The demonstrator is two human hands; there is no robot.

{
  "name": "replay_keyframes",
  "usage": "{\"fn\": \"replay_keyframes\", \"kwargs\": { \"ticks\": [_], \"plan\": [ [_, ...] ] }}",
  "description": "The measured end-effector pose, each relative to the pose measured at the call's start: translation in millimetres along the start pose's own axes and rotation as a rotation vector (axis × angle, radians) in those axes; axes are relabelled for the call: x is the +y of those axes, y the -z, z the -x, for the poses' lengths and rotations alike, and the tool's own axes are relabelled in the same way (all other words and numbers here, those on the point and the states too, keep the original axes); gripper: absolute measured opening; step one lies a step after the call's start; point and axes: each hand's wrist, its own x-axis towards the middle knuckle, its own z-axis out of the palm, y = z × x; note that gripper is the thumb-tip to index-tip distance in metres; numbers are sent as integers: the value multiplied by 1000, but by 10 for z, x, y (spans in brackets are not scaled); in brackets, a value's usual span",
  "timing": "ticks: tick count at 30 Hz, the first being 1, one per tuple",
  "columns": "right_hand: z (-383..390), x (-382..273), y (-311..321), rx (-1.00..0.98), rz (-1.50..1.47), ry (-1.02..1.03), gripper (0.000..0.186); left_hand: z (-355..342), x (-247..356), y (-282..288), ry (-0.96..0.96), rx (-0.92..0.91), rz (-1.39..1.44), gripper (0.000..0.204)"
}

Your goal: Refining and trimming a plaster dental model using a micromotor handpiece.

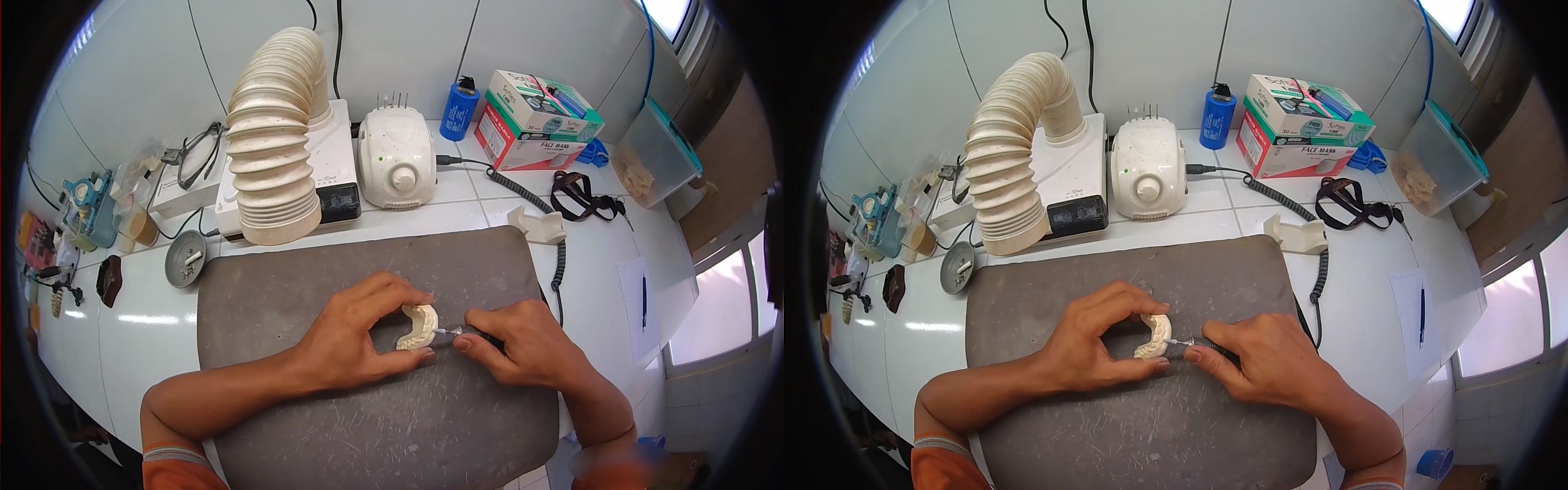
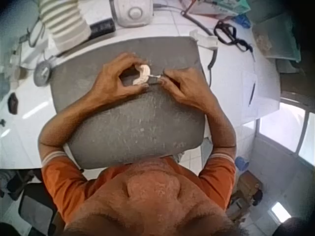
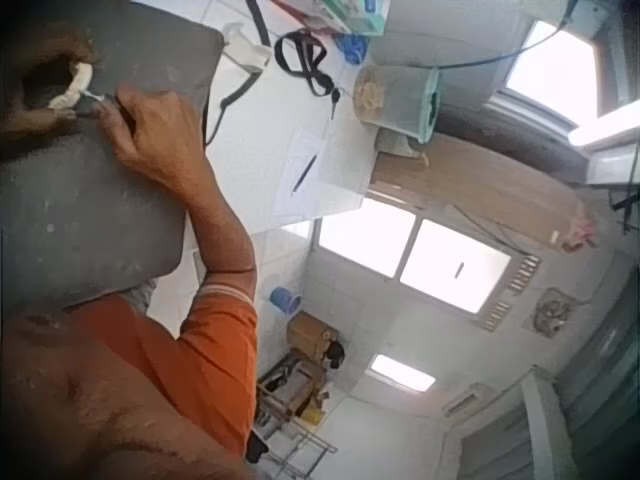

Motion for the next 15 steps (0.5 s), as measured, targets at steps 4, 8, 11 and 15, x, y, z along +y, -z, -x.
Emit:
{"fn": "replay_keyframes", "kwargs": {
  "ticks": [4, 8, 11, 15],
  "plan": [
    [6, -17, 26, -18, 13, 7, 53, -2, -1, -3, 0, 0, 4, 61],
    [0, -11, 12, 8, -4, -6, 53, 3, -2, 7, -6, -4, -8, 61],
    [2, -21, 20, -13, 9, -2, 53, 2, -7, 1, 4, -9, -4, 62],
    [7, 7, -19, 31, -8, -8, 53, -2, 13, -2, 3, -2, 11, 58]
  ]
}}
